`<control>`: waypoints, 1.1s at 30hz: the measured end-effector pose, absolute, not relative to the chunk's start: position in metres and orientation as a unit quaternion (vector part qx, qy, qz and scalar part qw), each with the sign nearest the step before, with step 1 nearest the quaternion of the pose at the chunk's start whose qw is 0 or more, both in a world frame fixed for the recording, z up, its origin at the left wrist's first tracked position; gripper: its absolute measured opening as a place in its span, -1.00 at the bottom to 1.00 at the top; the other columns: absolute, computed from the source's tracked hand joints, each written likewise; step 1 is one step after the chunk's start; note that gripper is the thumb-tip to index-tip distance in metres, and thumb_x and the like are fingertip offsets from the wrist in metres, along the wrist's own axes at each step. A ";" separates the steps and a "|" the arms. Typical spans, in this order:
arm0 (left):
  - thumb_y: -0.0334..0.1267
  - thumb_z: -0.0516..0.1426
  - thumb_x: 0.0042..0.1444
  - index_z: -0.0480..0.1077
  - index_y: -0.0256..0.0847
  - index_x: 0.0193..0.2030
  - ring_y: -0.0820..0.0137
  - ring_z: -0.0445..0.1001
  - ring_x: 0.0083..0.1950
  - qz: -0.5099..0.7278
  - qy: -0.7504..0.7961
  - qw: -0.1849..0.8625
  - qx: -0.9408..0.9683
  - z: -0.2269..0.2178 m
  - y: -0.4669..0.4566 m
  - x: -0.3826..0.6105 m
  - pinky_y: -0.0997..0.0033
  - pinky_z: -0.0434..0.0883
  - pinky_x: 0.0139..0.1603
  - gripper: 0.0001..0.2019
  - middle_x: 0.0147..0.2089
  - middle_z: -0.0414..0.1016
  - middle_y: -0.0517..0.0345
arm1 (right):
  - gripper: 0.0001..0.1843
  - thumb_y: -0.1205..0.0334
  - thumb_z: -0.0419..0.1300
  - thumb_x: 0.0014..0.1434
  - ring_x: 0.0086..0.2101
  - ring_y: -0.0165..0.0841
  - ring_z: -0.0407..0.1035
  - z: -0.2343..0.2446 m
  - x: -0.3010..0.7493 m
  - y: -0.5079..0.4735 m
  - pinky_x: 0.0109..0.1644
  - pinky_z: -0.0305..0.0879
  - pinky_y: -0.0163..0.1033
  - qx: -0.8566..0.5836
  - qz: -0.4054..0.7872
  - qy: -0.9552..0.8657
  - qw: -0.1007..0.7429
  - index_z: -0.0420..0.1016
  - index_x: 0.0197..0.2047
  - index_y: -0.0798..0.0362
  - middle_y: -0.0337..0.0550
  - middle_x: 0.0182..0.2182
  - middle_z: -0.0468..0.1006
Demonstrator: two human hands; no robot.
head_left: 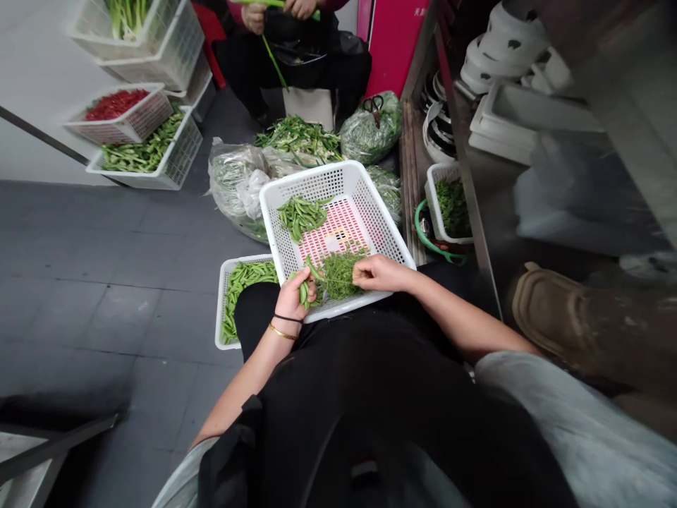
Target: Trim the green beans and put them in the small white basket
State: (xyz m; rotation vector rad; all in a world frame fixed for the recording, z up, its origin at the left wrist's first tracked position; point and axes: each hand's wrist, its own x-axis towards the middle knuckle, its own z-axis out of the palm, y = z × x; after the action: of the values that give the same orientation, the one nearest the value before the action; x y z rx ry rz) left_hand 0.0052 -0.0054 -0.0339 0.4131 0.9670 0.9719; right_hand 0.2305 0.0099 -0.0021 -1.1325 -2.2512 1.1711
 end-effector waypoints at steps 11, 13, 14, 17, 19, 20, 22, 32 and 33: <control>-0.19 0.34 -0.19 0.42 -0.33 -0.15 0.60 0.23 -0.74 0.493 0.532 0.606 0.326 -0.026 -0.008 0.005 0.61 0.11 -0.78 -0.55 -0.61 0.39 0.29 | -0.70 0.20 0.08 0.21 -0.52 -0.46 0.22 -0.011 0.179 0.018 -0.41 -0.05 -0.35 -0.480 0.316 -0.809 0.125 0.39 -0.52 0.13 -0.21 -0.57 0.43; -0.20 0.34 -0.19 0.42 -0.31 -0.18 0.59 0.22 -0.75 0.492 0.533 0.582 0.368 -0.027 -0.006 0.005 0.62 0.12 -0.77 -0.59 -0.66 0.34 0.33 | -0.70 0.19 0.09 0.20 -0.52 -0.45 0.19 -0.003 0.181 0.016 -0.41 -0.10 -0.34 -0.461 0.284 -0.835 0.103 0.39 -0.52 0.13 -0.19 -0.56 0.43; -0.19 0.34 -0.18 0.42 -0.30 -0.25 0.59 0.22 -0.75 0.492 0.531 0.581 0.373 -0.029 -0.004 0.006 0.61 0.13 -0.77 -0.64 -0.67 0.34 0.33 | -0.70 0.19 0.09 0.20 -0.53 -0.46 0.18 0.002 0.183 0.015 -0.42 -0.10 -0.34 -0.451 0.286 -0.840 0.099 0.39 -0.52 0.13 -0.20 -0.57 0.42; -0.14 0.29 -0.14 0.34 -0.28 -0.44 0.58 0.22 -0.75 0.501 0.531 0.601 0.324 -0.037 0.004 0.006 0.59 0.12 -0.77 -0.72 -0.66 0.35 0.29 | -0.69 0.20 0.04 0.23 -0.56 -0.49 0.17 0.014 0.190 0.011 -0.42 -0.08 -0.37 -0.441 0.337 -0.823 0.117 0.38 -0.51 0.12 -0.28 -0.64 0.37; -0.15 0.26 -0.12 0.34 -0.28 -0.46 0.58 0.18 -0.76 0.496 0.558 0.600 0.288 -0.038 0.007 0.004 0.56 0.09 -0.78 -0.75 -0.64 0.35 0.27 | -0.67 0.18 0.00 0.26 -0.58 -0.50 0.18 0.019 0.197 0.010 -0.42 -0.07 -0.38 -0.456 0.358 -0.805 0.121 0.38 -0.48 0.12 -0.31 -0.67 0.35; -0.16 0.26 -0.11 0.37 -0.29 -0.43 0.58 0.17 -0.76 0.493 0.579 0.579 0.295 -0.037 0.007 0.003 0.55 0.08 -0.78 -0.77 -0.63 0.36 0.26 | -0.67 0.17 0.01 0.25 -0.58 -0.50 0.18 0.020 0.200 0.011 -0.43 -0.08 -0.38 -0.466 0.352 -0.805 0.107 0.39 -0.48 0.12 -0.31 -0.67 0.35; -0.19 0.25 -0.09 0.46 -0.28 -0.30 0.54 0.27 -0.68 0.485 0.602 0.503 0.386 -0.027 0.003 0.003 0.52 0.18 -0.71 -0.76 -0.50 0.46 0.17 | -0.70 0.18 0.08 0.20 -0.57 -0.48 0.16 0.021 0.205 0.013 -0.44 -0.12 -0.35 -0.466 0.317 -0.825 0.045 0.42 -0.52 0.12 -0.26 -0.63 0.39; -0.15 0.26 -0.07 0.51 -0.22 -0.33 0.47 0.37 -0.57 0.229 0.504 0.484 0.678 0.016 -0.008 0.006 0.48 0.30 -0.52 -0.79 -0.46 0.53 0.15 | -0.76 0.17 0.14 0.18 -0.54 -0.48 0.23 0.026 0.202 0.016 -0.42 -0.07 -0.36 -0.390 0.310 -0.864 0.071 0.56 -0.41 0.08 -0.26 -0.57 0.48; -0.11 0.26 -0.06 0.49 -0.25 -0.31 0.50 0.32 -0.63 0.250 0.529 0.513 0.628 0.014 -0.009 0.007 0.50 0.26 -0.59 -0.75 -0.46 0.53 0.14 | -0.73 0.15 0.12 0.20 -0.52 -0.48 0.25 0.024 0.201 0.015 -0.41 -0.04 -0.37 -0.414 0.310 -0.850 0.101 0.56 -0.40 0.09 -0.25 -0.56 0.48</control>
State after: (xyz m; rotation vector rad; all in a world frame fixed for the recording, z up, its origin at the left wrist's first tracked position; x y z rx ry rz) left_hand 0.0074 -0.0087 0.0135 1.5112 1.2725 0.6001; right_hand 0.2007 0.0146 0.0239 -1.2240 -2.5109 0.9156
